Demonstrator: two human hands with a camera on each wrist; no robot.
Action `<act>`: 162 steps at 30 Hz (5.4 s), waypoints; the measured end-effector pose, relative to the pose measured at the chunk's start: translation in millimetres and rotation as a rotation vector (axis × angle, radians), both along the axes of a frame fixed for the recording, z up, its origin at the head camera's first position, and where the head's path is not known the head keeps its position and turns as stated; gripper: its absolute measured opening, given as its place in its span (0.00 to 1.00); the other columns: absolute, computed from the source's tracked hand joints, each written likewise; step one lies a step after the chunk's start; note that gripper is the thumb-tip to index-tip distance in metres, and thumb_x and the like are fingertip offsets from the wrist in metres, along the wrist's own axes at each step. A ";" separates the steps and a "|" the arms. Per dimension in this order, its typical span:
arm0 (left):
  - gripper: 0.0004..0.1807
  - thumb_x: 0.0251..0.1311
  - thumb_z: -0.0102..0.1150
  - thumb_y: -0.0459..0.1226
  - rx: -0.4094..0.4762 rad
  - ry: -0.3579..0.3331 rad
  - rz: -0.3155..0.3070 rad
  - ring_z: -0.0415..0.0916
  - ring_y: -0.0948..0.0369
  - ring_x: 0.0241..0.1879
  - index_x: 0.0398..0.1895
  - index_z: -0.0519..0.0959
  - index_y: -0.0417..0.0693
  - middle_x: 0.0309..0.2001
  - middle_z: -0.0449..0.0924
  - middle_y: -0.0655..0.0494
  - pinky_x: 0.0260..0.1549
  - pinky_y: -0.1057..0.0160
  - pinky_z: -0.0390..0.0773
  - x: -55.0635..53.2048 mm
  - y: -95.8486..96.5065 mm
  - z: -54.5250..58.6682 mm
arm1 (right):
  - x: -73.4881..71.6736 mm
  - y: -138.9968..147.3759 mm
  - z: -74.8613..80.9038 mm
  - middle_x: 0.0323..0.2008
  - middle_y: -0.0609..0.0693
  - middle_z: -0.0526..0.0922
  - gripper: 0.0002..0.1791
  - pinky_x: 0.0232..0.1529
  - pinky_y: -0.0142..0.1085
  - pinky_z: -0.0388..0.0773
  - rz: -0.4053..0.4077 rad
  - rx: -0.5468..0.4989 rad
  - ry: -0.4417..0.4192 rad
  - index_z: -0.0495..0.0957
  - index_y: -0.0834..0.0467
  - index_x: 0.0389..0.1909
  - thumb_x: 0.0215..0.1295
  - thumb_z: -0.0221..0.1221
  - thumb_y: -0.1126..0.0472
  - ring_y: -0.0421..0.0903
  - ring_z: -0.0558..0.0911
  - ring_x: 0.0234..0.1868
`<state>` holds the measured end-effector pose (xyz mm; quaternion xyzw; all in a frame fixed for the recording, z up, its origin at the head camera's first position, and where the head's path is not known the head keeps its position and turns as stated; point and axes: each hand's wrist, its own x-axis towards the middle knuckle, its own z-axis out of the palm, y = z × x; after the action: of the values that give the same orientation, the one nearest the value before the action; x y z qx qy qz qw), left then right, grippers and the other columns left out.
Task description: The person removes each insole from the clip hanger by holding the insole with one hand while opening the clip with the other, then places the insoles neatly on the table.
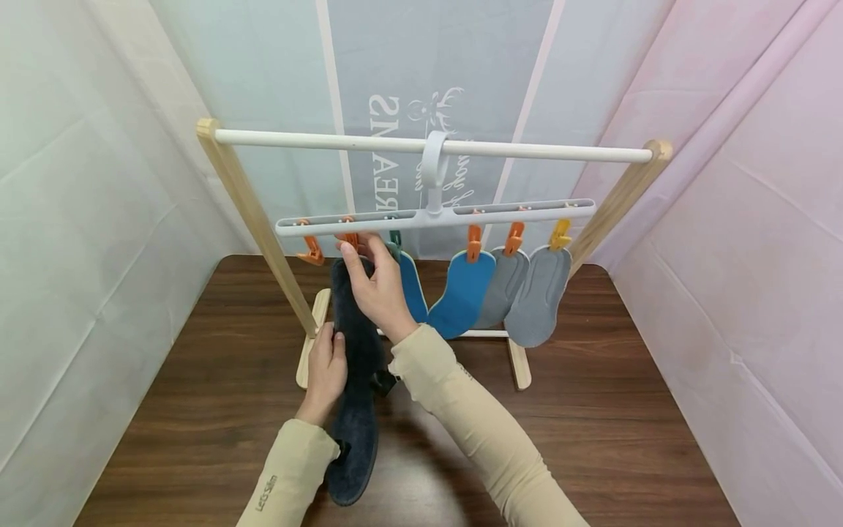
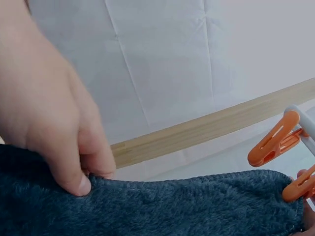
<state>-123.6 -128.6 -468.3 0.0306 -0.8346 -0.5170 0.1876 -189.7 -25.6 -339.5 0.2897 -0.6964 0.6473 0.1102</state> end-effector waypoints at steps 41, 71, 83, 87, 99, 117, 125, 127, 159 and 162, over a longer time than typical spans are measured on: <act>0.11 0.68 0.42 0.29 -0.130 -0.224 -0.005 0.75 0.40 0.46 0.45 0.74 0.30 0.44 0.77 0.34 0.47 0.43 0.72 43.0 -31.7 -34.9 | 13.5 -2.0 21.6 0.60 0.70 0.69 0.22 0.65 0.42 0.68 0.148 -0.114 -0.024 0.59 0.73 0.65 0.73 0.45 0.72 0.62 0.70 0.63; 0.08 0.69 0.44 0.31 0.012 -0.448 -0.081 0.73 0.57 0.36 0.43 0.73 0.37 0.36 0.78 0.46 0.37 0.61 0.71 67.0 -22.1 -47.3 | -3.8 -3.2 -6.8 0.62 0.66 0.70 0.24 0.66 0.35 0.68 0.157 -0.178 -0.081 0.61 0.67 0.67 0.71 0.49 0.69 0.58 0.71 0.64; 0.06 0.65 0.48 0.30 -0.085 -0.456 -0.059 0.69 0.62 0.26 0.41 0.72 0.36 0.27 0.75 0.53 0.28 0.66 0.69 69.0 -20.2 -67.2 | 3.8 3.4 -3.7 0.65 0.68 0.65 0.25 0.67 0.34 0.65 0.162 -0.138 -0.123 0.59 0.70 0.68 0.72 0.47 0.72 0.60 0.67 0.67; 0.07 0.65 0.49 0.31 -0.108 -0.453 -0.054 0.69 0.61 0.25 0.42 0.70 0.35 0.28 0.75 0.51 0.27 0.65 0.69 69.6 -21.4 -68.3 | 13.8 6.3 7.2 0.64 0.70 0.65 0.25 0.67 0.35 0.65 0.157 -0.118 -0.137 0.58 0.72 0.67 0.72 0.47 0.72 0.62 0.68 0.66; 0.10 0.64 0.53 0.37 -0.303 -0.471 -0.005 0.72 0.58 0.24 0.43 0.70 0.40 0.33 0.75 0.49 0.20 0.62 0.68 69.3 -23.2 -69.3 | 20.9 10.6 8.3 0.64 0.68 0.66 0.25 0.66 0.34 0.66 0.157 -0.090 -0.158 0.59 0.70 0.68 0.73 0.46 0.70 0.60 0.68 0.66; 0.14 0.65 0.53 0.37 -0.333 -0.286 -0.016 0.73 0.53 0.33 0.47 0.70 0.36 0.43 0.71 0.41 0.28 0.57 0.73 31.5 -11.5 -35.8 | 18.6 17.5 -14.7 0.63 0.67 0.68 0.23 0.67 0.38 0.66 0.218 -0.092 -0.091 0.61 0.68 0.68 0.73 0.44 0.72 0.59 0.69 0.65; 0.20 0.68 0.50 0.39 -0.239 -0.198 -0.040 0.74 0.47 0.41 0.55 0.68 0.33 0.49 0.71 0.38 0.40 0.50 0.74 0.0 0.2 -14.8 | 12.0 24.3 -27.5 0.63 0.61 0.70 0.23 0.67 0.39 0.67 0.200 -0.059 -0.005 0.63 0.63 0.67 0.75 0.46 0.62 0.51 0.71 0.64; 0.23 0.69 0.49 0.41 -0.229 -0.169 -0.057 0.73 0.45 0.44 0.58 0.66 0.32 0.51 0.70 0.36 0.43 0.49 0.74 -7.4 1.9 -9.7 | 13.5 26.5 -26.2 0.63 0.61 0.71 0.22 0.66 0.38 0.67 0.187 -0.047 -0.001 0.64 0.62 0.67 0.75 0.46 0.61 0.51 0.71 0.64; 0.38 0.64 0.59 0.43 0.007 -0.159 -0.267 0.60 0.47 0.67 0.73 0.54 0.47 0.67 0.64 0.44 0.65 0.41 0.59 -49.2 10.6 13.9 | 27.2 57.0 -12.5 0.49 0.63 0.79 0.14 0.55 0.56 0.74 -0.052 -0.161 -0.012 0.75 0.67 0.53 0.74 0.48 0.64 0.51 0.79 0.53; 0.35 0.64 0.59 0.42 0.009 -0.167 -0.258 0.62 0.47 0.66 0.72 0.57 0.47 0.66 0.65 0.43 0.63 0.40 0.61 -48.4 11.6 13.9 | 26.7 58.4 -12.0 0.49 0.64 0.79 0.14 0.56 0.54 0.74 -0.073 -0.176 -0.005 0.75 0.68 0.52 0.73 0.48 0.65 0.51 0.79 0.53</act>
<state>-172.0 -117.0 -454.4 -0.0331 -0.8420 -0.5363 0.0491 -163.0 32.8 -351.5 0.2516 -0.6472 0.7023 0.1567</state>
